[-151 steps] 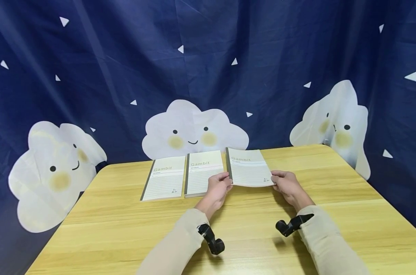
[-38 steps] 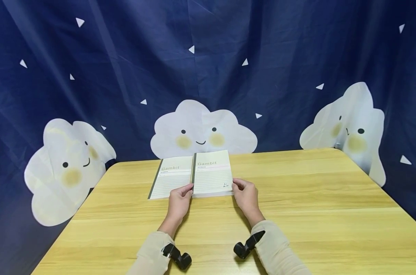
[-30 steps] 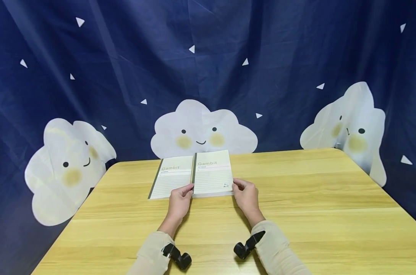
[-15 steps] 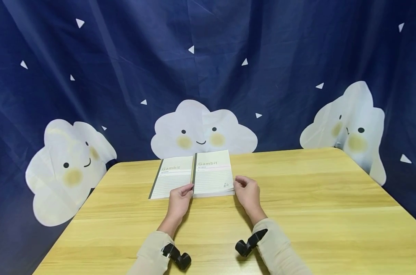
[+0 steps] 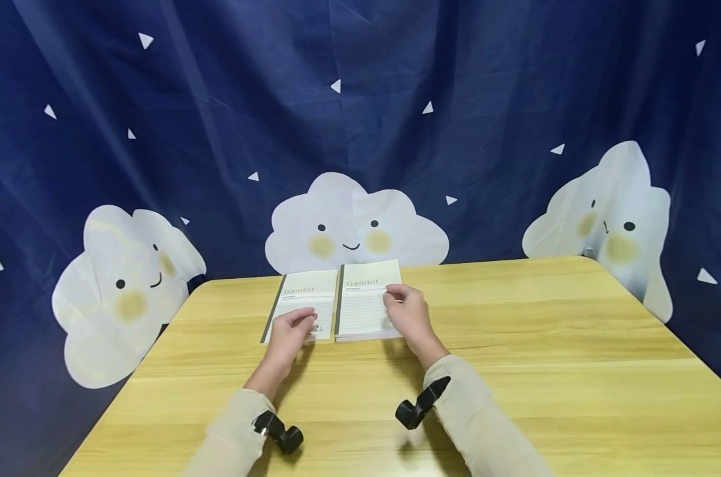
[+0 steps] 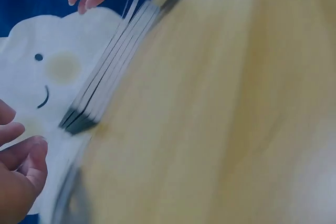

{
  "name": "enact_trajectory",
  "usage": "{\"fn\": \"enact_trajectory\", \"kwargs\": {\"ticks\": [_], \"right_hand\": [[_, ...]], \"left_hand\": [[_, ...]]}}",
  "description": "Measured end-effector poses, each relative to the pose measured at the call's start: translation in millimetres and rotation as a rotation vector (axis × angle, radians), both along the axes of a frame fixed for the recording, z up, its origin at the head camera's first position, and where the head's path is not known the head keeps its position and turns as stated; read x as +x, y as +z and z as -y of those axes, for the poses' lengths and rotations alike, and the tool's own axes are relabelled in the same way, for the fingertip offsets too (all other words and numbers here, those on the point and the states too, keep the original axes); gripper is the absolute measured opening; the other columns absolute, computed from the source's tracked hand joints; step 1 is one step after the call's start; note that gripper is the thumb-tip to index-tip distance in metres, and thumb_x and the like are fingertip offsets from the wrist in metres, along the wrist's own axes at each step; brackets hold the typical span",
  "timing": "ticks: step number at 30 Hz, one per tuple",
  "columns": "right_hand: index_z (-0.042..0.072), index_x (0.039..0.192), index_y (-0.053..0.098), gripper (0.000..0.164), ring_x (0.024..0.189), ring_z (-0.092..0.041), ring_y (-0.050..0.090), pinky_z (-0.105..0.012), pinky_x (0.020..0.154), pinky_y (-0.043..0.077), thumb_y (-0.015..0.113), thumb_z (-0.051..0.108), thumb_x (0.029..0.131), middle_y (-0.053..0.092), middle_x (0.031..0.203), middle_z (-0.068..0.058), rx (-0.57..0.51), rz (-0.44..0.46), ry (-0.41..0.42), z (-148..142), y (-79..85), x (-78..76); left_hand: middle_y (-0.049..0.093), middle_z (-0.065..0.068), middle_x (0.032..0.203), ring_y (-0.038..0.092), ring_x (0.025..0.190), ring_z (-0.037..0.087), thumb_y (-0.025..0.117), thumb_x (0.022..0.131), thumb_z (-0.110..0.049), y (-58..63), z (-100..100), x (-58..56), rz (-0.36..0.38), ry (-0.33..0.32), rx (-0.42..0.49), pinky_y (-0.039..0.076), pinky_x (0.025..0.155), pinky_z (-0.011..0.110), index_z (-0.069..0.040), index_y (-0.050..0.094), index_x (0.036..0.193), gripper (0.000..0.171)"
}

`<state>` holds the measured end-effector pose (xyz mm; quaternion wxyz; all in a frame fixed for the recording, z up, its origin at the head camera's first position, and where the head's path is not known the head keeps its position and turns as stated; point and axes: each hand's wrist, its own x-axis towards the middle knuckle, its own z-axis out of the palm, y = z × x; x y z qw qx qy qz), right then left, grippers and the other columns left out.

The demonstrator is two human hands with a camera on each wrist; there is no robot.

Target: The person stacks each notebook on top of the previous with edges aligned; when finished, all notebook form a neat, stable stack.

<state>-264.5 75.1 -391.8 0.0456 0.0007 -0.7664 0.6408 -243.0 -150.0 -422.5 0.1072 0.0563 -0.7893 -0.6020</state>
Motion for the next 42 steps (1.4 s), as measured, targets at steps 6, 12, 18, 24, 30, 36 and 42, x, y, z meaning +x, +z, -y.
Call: {"fn": "enact_trajectory", "kwargs": {"ticks": [6,12,18,24,30,36,42], "right_hand": [[-0.009,0.132,0.045,0.044,0.111,-0.039,0.056,-0.036,0.086,0.054,0.053,0.008,0.092,0.053,0.122,-0.028,-0.105,0.157,0.182,31,6.5,0.1],[-0.01,0.135,0.041,0.048,0.113,-0.039,0.054,-0.038,0.091,0.052,0.053,0.01,0.093,0.05,0.126,-0.029,-0.163,0.228,0.265,59,9.5,2.3],[-0.009,0.136,0.039,0.05,0.089,-0.024,0.061,-0.041,0.093,0.05,0.053,0.011,0.093,0.055,0.117,-0.021,-0.161,0.263,0.296,83,15.3,4.1],[-0.004,0.141,0.034,0.058,0.122,-0.04,0.047,-0.044,0.098,0.046,0.056,0.018,0.092,0.035,0.145,-0.022,-0.106,0.284,0.351,105,14.9,7.2],[-0.001,0.144,0.03,0.064,0.119,-0.043,0.049,-0.048,0.095,0.047,0.058,0.022,0.091,0.036,0.144,-0.024,-0.075,0.295,0.351,118,11.8,10.2],[0.0,0.145,0.029,0.066,0.111,-0.046,0.053,-0.052,0.094,0.046,0.057,0.025,0.091,0.034,0.145,-0.024,-0.035,0.3,0.341,124,9.4,11.9],[-0.002,0.145,0.027,0.065,0.118,-0.046,0.048,-0.05,0.095,0.046,0.056,0.022,0.092,0.033,0.146,-0.025,-0.068,0.308,0.334,127,3.8,13.2]], "left_hand": [[0.065,0.021,0.106,0.059,0.098,0.029,0.057,0.088,-0.008,12.8,29,-5.7,0.034,0.046,-0.17,0.051,0.084,0.037,0.006,0.061,0.118,0.033],[0.061,0.024,0.111,0.055,0.107,0.034,0.056,0.088,-0.012,15.0,58,-9.9,0.085,0.061,-0.312,0.046,0.092,0.045,0.007,0.056,0.123,0.041],[0.052,0.029,0.124,0.048,0.116,0.04,0.056,0.088,-0.017,14.3,80,-15.3,0.169,0.072,-0.411,0.041,0.099,0.051,0.008,0.049,0.13,0.049],[0.05,0.031,0.124,0.049,0.111,0.038,0.054,0.09,-0.018,12.2,87,-16.2,0.234,0.077,-0.449,0.046,0.09,0.047,0.009,0.044,0.133,0.052],[0.05,0.031,0.124,0.049,0.111,0.037,0.053,0.089,-0.018,11.2,87,-17.0,0.254,0.071,-0.45,0.046,0.09,0.046,0.01,0.043,0.133,0.054],[0.051,0.031,0.122,0.051,0.109,0.036,0.053,0.089,-0.019,14.6,84,-17.3,0.261,0.067,-0.441,0.046,0.089,0.046,0.011,0.042,0.133,0.054],[0.053,0.03,0.121,0.052,0.107,0.035,0.054,0.089,-0.019,16.2,81,-14.9,0.28,0.057,-0.421,0.047,0.087,0.043,0.011,0.042,0.133,0.055]]}}
